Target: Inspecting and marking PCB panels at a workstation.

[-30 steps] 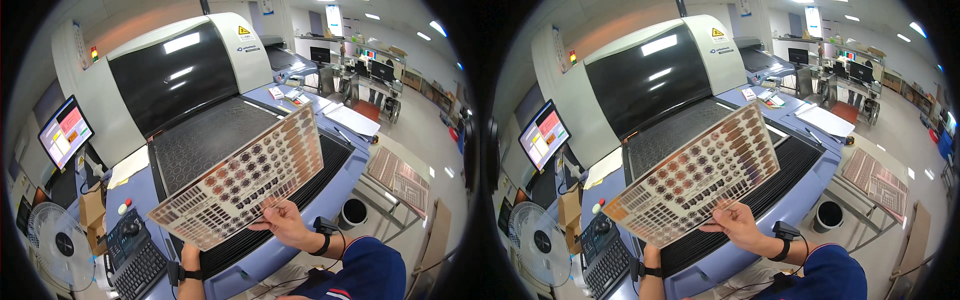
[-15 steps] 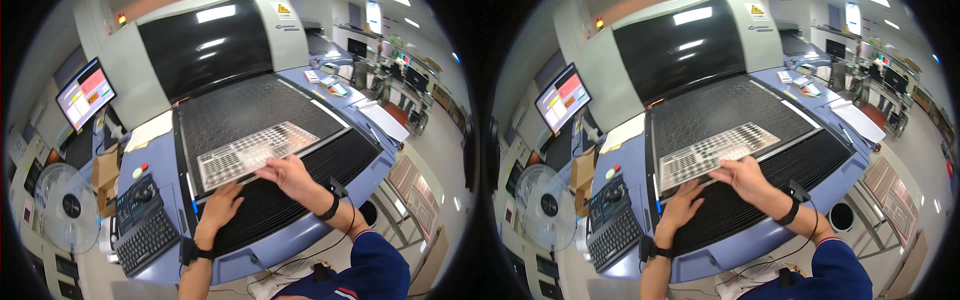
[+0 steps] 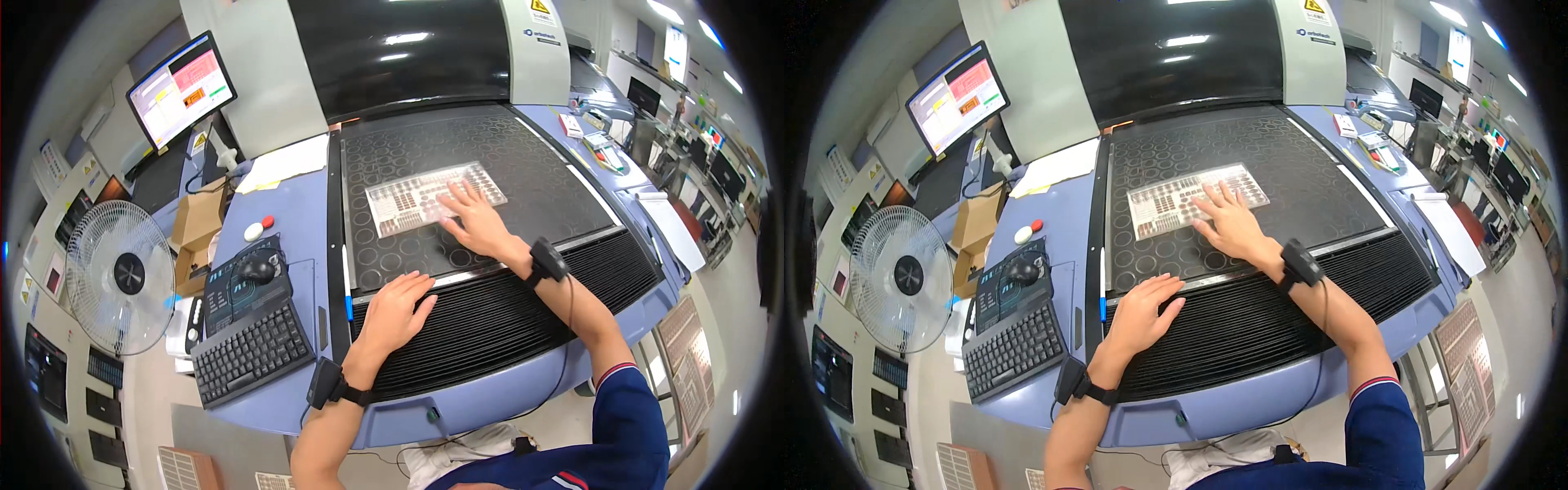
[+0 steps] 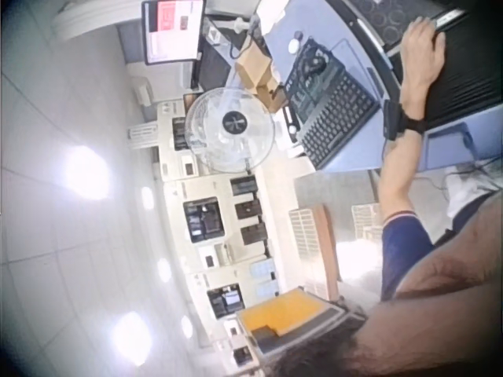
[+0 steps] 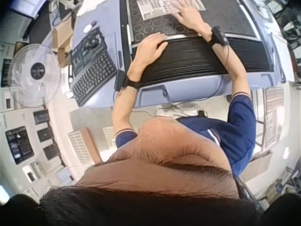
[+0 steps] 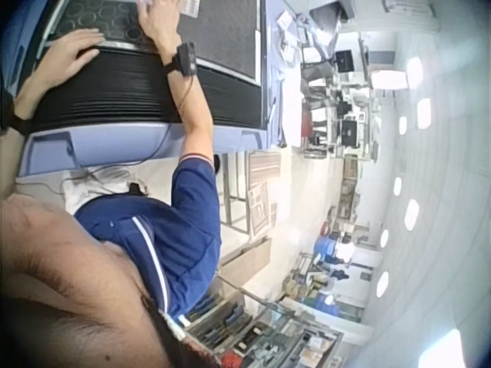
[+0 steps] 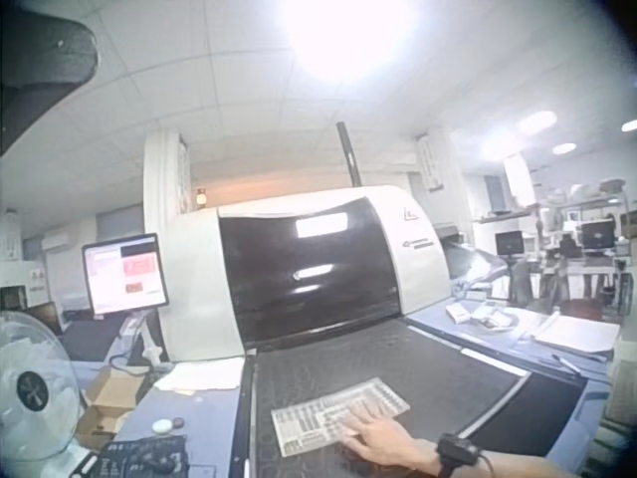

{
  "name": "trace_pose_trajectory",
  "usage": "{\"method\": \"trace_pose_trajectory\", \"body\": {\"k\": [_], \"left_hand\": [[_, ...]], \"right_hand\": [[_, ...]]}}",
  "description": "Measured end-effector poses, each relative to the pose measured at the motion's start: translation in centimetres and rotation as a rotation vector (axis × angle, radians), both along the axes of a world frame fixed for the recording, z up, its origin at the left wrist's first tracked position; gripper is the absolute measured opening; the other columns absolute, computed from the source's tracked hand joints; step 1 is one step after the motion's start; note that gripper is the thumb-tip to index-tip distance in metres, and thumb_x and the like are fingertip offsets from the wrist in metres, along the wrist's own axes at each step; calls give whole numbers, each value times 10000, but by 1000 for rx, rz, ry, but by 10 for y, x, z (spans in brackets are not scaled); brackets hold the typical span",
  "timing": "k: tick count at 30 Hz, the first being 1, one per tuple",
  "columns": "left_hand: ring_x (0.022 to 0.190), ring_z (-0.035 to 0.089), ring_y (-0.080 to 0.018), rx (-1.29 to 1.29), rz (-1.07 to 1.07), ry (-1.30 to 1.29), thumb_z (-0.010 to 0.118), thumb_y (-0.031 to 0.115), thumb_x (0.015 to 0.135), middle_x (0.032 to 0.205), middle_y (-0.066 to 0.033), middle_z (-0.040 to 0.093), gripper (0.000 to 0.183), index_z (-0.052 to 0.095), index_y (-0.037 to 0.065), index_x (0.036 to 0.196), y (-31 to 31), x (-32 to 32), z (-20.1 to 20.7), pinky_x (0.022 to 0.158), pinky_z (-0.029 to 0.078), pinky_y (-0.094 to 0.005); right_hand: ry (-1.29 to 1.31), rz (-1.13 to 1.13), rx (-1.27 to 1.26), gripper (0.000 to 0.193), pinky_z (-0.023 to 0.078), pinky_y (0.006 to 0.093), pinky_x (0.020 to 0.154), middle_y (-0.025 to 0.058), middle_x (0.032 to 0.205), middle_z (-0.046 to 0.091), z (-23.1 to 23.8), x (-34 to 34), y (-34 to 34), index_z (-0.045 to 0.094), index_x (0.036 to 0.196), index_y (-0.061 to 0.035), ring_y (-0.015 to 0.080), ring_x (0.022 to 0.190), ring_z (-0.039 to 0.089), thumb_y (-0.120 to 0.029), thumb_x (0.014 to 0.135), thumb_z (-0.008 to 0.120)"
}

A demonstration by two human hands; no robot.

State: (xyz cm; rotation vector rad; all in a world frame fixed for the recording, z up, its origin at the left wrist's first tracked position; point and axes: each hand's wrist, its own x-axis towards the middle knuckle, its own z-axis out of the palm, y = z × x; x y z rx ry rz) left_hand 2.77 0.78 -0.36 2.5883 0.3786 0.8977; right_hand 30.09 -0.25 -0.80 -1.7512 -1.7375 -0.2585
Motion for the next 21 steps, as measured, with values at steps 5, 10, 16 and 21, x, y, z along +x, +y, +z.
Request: {"method": "trace_pose_trajectory", "body": {"k": [5, 10, 16, 21], "left_hand": [[1192, 624, -352, -55, 22, -14, 680, 195, 917, 1169, -174, 706, 312, 697, -1, 1159, 3, 1, -6, 1020, 487, -435], [1289, 540, -379, -8, 90, 10, 658, 212, 932, 1310, -223, 618, 406, 626, 7, 1281, 3, 2, -9, 1082, 429, -454], [1369, 442, -431, 85, 244, 207, 587, 350, 984, 1449, -283, 478, 581, 488, -41, 1401, 0, 0, -25, 1155, 332, -517], [1349, 458, -435, 22, 343, 352, 551, 426, 995, 1401, -286, 511, 603, 509, -51, 1361, 0, -1, -11, 1150, 324, -538]], "right_hand": [[-67, 23, -311, 616, 263, 597, 1159, 262, 1445, 504, -18, -5, 11, 555, 1389, -23, 531, 1367, 387, -503, 1028, 419], [-233, 141, -259, 625, 236, 627, 1156, 287, 1304, 589, 8, -65, -71, 483, 1398, 50, 531, 1282, 467, -448, 1020, 483], [-82, 301, -256, 606, 248, 597, 1169, 303, 1081, 660, 22, -89, -97, 474, 1351, 90, 463, 1187, 561, -411, 1015, 526], [-94, 325, -233, 422, 295, 582, 1152, 261, 949, 680, 59, -91, -58, 636, 1150, 61, 429, 987, 647, -323, 993, 561]]}}
